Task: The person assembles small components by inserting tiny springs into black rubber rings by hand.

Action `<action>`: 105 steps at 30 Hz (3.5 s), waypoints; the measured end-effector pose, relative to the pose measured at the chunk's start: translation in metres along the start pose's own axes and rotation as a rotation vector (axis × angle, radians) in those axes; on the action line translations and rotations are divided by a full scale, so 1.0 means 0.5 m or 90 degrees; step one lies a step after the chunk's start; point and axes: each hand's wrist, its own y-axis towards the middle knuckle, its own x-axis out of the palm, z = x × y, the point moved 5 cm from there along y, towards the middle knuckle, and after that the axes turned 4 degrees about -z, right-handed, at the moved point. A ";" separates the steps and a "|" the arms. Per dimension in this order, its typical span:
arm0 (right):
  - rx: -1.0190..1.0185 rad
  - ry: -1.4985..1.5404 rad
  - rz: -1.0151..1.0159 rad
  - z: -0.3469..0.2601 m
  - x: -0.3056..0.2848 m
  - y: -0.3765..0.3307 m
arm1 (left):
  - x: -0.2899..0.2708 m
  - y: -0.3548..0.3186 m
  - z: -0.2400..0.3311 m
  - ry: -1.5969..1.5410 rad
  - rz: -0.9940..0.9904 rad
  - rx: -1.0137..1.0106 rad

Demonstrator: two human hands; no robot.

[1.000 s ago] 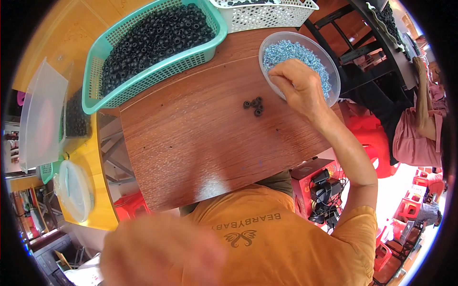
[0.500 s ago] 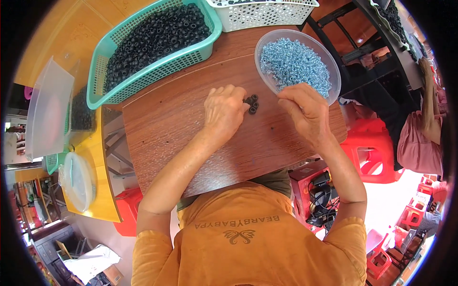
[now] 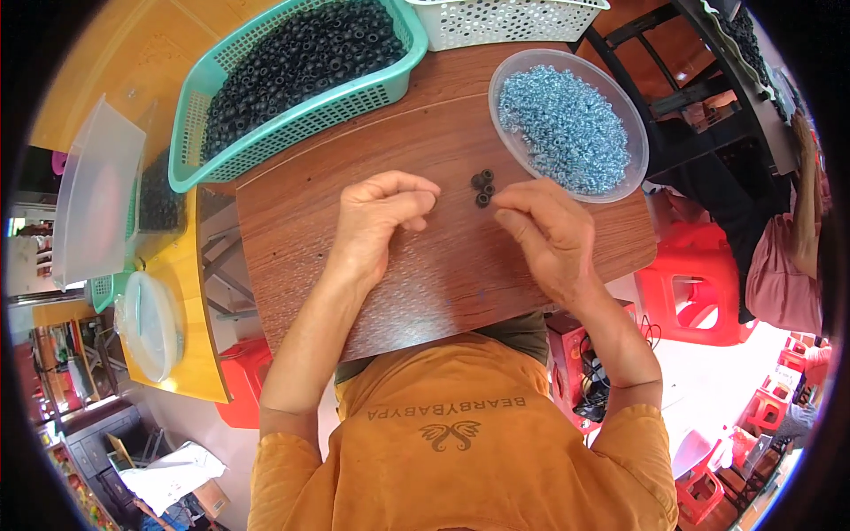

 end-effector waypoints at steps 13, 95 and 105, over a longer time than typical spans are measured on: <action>-0.019 0.085 0.051 -0.057 0.103 0.004 | 0.001 -0.071 -0.028 -0.327 -0.006 0.002; 0.073 0.281 -0.179 -0.087 0.150 0.051 | -0.051 -0.151 0.022 0.029 0.149 0.311; 0.298 0.487 -0.185 -0.069 0.179 0.015 | -0.052 -0.169 0.037 0.247 0.147 0.328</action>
